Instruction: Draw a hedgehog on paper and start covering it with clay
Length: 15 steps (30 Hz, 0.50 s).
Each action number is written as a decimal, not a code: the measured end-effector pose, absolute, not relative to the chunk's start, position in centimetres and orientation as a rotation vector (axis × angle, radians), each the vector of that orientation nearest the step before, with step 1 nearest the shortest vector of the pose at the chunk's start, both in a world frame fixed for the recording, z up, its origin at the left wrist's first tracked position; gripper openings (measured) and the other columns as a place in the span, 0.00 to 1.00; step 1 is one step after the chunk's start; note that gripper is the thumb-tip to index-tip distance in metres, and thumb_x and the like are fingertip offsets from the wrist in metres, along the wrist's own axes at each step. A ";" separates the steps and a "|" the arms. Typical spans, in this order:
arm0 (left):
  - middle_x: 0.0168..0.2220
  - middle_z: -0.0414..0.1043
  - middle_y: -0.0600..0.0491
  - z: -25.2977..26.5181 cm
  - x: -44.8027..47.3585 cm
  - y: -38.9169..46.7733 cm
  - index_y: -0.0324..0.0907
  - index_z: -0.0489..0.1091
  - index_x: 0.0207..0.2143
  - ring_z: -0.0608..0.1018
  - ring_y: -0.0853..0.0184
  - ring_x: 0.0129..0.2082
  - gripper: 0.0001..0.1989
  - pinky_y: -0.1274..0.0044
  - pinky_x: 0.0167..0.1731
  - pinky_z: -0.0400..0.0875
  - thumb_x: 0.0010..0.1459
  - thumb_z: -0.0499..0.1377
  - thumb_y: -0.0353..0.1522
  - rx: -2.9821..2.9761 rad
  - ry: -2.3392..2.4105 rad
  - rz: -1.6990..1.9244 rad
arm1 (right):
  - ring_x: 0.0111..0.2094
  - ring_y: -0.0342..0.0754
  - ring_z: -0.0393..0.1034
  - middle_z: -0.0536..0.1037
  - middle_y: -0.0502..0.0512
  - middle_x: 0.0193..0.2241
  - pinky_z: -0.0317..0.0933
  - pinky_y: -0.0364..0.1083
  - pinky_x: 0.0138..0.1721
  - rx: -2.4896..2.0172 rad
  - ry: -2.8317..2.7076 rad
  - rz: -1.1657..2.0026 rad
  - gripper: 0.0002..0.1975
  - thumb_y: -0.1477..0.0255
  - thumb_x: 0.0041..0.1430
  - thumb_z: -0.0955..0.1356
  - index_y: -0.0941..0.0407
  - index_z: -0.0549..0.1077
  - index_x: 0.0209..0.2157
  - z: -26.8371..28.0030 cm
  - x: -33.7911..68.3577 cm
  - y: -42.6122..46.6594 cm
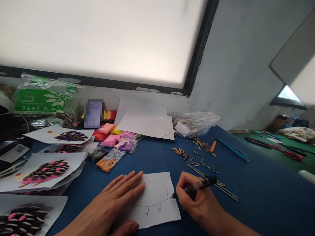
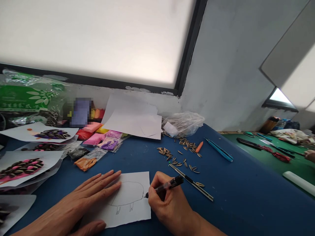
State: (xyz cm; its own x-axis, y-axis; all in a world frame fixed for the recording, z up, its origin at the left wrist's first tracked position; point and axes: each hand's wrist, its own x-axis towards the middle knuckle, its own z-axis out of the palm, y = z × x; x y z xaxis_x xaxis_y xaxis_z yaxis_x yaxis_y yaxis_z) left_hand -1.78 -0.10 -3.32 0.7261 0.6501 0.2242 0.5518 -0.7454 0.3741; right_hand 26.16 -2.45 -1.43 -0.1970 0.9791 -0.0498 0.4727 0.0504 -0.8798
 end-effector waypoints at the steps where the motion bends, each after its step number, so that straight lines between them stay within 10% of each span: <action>1: 0.68 0.49 0.55 -3.4 -1.8 -0.1 0.56 0.55 0.67 0.59 0.50 0.65 0.32 0.60 0.62 0.57 0.64 0.60 0.44 2.651 0.945 0.499 | 0.22 0.42 0.53 0.60 0.44 0.20 0.49 0.41 0.22 -1.457 -1.733 1.081 0.09 0.69 0.61 0.64 0.54 0.61 0.27 -1.4 26.2 -2.5; 15: 0.67 0.50 0.55 -3.2 -1.8 0.0 0.57 0.55 0.66 0.59 0.51 0.65 0.31 0.61 0.62 0.57 0.64 0.60 0.44 2.648 0.938 0.474 | 0.22 0.41 0.53 0.59 0.43 0.20 0.48 0.41 0.23 -1.431 -1.775 1.017 0.11 0.72 0.62 0.64 0.54 0.61 0.26 -2.0 25.9 -2.5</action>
State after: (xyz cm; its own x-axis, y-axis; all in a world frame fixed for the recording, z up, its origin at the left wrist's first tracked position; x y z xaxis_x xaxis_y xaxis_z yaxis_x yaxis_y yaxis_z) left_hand -1.84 0.04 -3.22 0.7338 0.6468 0.2075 0.5510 -0.7455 0.3750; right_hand 25.91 -2.47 -1.98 -0.2080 0.9781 0.0072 0.4885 0.1102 -0.8656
